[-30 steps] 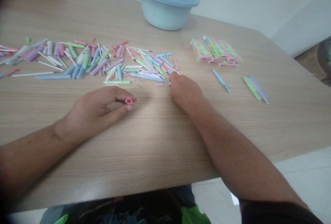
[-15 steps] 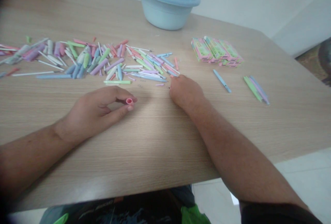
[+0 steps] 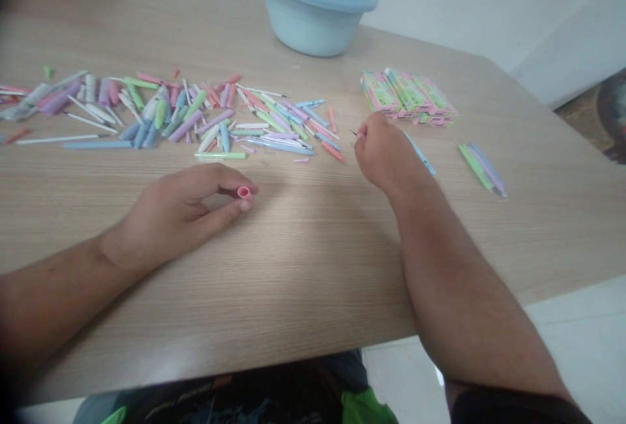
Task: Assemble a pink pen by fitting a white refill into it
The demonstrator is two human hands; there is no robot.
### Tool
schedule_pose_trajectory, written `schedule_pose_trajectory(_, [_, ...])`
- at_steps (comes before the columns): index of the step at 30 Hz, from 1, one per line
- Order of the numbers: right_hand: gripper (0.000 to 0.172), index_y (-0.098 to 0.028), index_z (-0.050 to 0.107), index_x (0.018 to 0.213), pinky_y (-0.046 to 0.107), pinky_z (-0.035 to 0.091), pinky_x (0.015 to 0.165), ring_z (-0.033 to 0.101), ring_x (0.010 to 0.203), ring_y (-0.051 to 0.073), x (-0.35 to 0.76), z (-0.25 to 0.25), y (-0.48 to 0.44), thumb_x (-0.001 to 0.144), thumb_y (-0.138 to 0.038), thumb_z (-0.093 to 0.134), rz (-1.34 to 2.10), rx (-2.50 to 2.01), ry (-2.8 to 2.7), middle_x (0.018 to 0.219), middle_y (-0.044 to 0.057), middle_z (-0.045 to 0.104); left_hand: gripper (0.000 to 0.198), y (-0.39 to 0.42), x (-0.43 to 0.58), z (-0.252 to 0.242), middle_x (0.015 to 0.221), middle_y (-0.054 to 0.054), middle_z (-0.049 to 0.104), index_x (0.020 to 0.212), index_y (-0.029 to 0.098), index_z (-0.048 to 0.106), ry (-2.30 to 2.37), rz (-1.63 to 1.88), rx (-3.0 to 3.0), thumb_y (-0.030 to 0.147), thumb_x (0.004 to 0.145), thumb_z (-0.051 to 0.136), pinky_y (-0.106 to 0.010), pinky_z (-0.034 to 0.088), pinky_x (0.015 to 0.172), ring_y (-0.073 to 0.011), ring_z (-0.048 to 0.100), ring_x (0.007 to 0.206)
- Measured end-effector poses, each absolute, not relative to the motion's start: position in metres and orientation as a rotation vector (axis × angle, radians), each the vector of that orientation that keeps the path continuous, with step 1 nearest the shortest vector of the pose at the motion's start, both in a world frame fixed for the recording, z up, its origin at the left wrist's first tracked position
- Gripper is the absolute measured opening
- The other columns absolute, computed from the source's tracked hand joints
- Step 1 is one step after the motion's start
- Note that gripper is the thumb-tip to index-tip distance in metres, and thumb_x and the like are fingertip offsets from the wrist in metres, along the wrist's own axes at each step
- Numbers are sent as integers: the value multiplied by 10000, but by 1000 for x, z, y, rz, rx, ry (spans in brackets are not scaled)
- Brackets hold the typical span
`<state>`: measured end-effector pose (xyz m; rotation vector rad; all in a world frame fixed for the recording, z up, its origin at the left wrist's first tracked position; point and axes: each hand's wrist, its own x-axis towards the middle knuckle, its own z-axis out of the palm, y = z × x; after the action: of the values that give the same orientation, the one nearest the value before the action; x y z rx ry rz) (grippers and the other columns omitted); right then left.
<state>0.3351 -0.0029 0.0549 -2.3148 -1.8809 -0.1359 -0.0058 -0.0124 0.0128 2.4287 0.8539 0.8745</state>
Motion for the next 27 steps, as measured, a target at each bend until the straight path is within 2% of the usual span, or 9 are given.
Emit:
schedule_pose_trajectory(4, [282, -198, 758, 1151, 398, 472, 821, 727, 1020, 322, 349, 50, 4, 1030, -262, 512, -127, -2300, -2027, 1127, 161, 833, 133, -11, -6, 12, 1032, -39, 821, 1087, 211, 761, 834, 881, 2432, 301, 1071, 665, -327, 613, 874, -187, 787, 909])
schedule_pose_trajectory(8, [161, -216, 787, 1006, 366, 459, 776, 732, 914, 274, 355, 42, 9, 950, -264, 643, 35, -2305, -2207, 1001, 97, 836, 118, -11, -6, 12, 1027, -34, 814, 1090, 217, 757, 824, 872, 2440, 271, 1066, 655, -335, 608, 858, -195, 786, 909])
schedule_pose_trajectory(15, [189, -200, 827, 1012, 354, 464, 787, 760, 970, 282, 344, 39, 12, 957, -278, 664, 33, -2398, -2288, 1071, 120, 864, 113, -11, -6, 12, 1016, -28, 812, 1094, 221, 754, 822, 861, 2473, 268, 1070, 655, -333, 602, 841, -195, 785, 901])
schedule_pose_trajectory(21, [285, -174, 840, 1054, 368, 467, 766, 759, 983, 307, 336, 39, 11, 991, -291, 588, -51, -2457, -2365, 1104, 166, 861, 123, -10, -7, 11, 1039, -43, 819, 1098, 234, 754, 843, 853, 2440, 311, 1074, 660, -363, 620, 855, -216, 794, 914])
schedule_pose_trajectory(27, [288, -170, 841, 1056, 374, 473, 759, 762, 972, 314, 335, 39, 9, 980, -287, 590, -49, -2449, -2385, 1101, 173, 860, 143, -11, -7, 12, 1031, -32, 824, 1089, 227, 757, 859, 836, 2439, 325, 1062, 657, -328, 613, 860, -201, 794, 909])
